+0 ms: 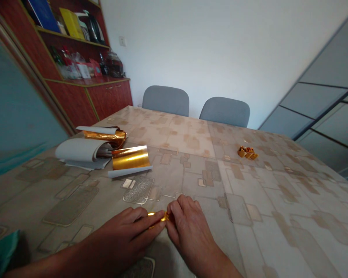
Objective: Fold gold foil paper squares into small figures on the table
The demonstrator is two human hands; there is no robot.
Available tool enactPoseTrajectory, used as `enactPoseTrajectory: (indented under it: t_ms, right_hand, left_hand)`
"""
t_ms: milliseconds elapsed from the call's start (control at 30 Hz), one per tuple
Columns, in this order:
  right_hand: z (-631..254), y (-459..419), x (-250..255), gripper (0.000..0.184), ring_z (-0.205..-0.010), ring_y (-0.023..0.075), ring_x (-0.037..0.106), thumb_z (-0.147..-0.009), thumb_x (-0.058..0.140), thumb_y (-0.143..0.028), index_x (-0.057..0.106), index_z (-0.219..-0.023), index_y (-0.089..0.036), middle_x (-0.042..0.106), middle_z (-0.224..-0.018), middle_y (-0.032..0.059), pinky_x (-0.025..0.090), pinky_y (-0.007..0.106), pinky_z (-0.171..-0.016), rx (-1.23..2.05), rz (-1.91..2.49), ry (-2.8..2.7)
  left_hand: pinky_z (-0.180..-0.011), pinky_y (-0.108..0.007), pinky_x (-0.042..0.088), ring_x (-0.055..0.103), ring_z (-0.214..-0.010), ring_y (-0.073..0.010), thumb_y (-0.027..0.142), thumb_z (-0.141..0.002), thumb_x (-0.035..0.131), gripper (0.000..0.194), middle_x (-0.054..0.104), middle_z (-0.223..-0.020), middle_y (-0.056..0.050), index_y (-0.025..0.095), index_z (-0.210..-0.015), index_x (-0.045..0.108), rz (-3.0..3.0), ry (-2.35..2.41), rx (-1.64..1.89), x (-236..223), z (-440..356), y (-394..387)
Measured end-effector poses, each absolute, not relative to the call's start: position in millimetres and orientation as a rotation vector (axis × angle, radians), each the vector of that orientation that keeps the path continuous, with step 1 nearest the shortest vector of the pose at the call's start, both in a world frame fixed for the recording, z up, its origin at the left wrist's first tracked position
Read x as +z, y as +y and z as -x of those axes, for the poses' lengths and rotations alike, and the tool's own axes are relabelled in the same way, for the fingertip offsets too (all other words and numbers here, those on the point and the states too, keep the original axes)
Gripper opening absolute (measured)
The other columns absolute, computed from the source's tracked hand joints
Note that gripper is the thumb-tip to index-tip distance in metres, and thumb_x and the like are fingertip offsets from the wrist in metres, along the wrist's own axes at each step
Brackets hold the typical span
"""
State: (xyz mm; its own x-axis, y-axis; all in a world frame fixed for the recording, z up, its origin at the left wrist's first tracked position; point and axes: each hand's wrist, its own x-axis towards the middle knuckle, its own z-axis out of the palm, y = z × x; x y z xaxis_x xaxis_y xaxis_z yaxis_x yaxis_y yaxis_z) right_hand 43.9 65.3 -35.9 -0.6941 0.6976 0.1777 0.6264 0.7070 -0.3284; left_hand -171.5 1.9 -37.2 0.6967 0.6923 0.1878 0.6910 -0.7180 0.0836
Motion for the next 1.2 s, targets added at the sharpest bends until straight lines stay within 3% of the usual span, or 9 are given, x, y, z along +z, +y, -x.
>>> enactPoseTrajectory:
  t_ms: [100,200,333,533,733,1067,1200]
  right_hand:
    - [-47,65,-30,0.012,-0.088,0.0253,0.058,-0.096,0.057,-0.01,0.055,-0.093,-0.021,0.061,-0.093,0.0053,0.049,0.04,-0.078,0.49,0.987,-2.577]
    - [-47,65,-29,0.019,-0.087,0.0234,0.059,-0.101,0.043,-0.008,0.054,-0.093,-0.022,0.061,-0.091,0.0045,0.049,0.038,-0.078,0.568,0.945,-2.508]
    - [-42,62,-39,0.012,-0.083,0.0261,0.058,-0.094,0.058,-0.01,0.055,-0.09,-0.021,0.061,-0.09,0.0056,0.048,0.042,-0.075,0.392,1.074,-2.523]
    - [-41,62,-42,0.016,-0.083,0.0274,0.06,-0.086,0.07,-0.011,0.058,-0.089,-0.02,0.062,-0.09,0.0066,0.049,0.042,-0.072,0.277,1.104,-2.567]
    - [-47,63,-38,0.015,-0.084,0.0254,0.059,-0.09,0.067,-0.01,0.056,-0.09,-0.02,0.062,-0.091,0.0054,0.049,0.039,-0.073,0.368,1.07,-2.573]
    - [-52,60,-32,0.015,-0.089,0.0243,0.059,-0.101,0.05,-0.011,0.058,-0.095,-0.022,0.063,-0.095,0.0053,0.049,0.039,-0.079,0.553,1.024,-2.498]
    - [-49,64,-39,0.014,-0.088,0.0255,0.059,-0.098,0.056,-0.01,0.059,-0.091,-0.021,0.063,-0.093,0.0058,0.049,0.04,-0.077,0.497,1.088,-2.513]
  left_hand:
    - [-0.091,-0.043,0.053,0.059,-0.108,-0.029,0.016,-0.092,0.06,0.053,0.056,-0.145,-0.011,0.011,-0.142,0.046,-2.828,1.218,0.267,-36,171,3]
    - [-0.094,-0.043,0.052,0.058,-0.109,-0.0288,0.013,-0.093,0.056,0.05,0.054,-0.148,-0.01,0.013,-0.142,0.047,-2.816,1.195,0.235,-32,172,4]
    - [-0.091,-0.044,0.053,0.059,-0.109,-0.0293,0.009,-0.094,0.052,0.047,0.053,-0.149,-0.01,0.015,-0.141,0.049,-2.816,1.181,0.223,-27,171,5]
    - [-0.09,-0.045,0.051,0.059,-0.109,-0.0293,0.018,-0.089,0.065,0.054,0.056,-0.147,-0.006,0.019,-0.141,0.049,-2.731,1.191,0.232,-24,175,6]
    - [-0.093,-0.042,0.047,0.059,-0.112,-0.0274,0.019,-0.085,0.071,0.064,0.053,-0.152,-0.002,0.022,-0.144,0.045,-2.662,1.128,0.312,-21,188,5]
    - [-0.102,-0.041,0.044,0.056,-0.121,-0.0269,0.006,-0.078,0.067,0.077,0.057,-0.148,0.001,0.028,-0.147,0.042,-2.567,1.18,0.281,-18,198,-3]
    - [-0.101,-0.041,0.044,0.056,-0.121,-0.0272,0.004,-0.076,0.067,0.078,0.058,-0.146,0.0,0.028,-0.146,0.043,-2.541,1.191,0.258,-14,198,-5]
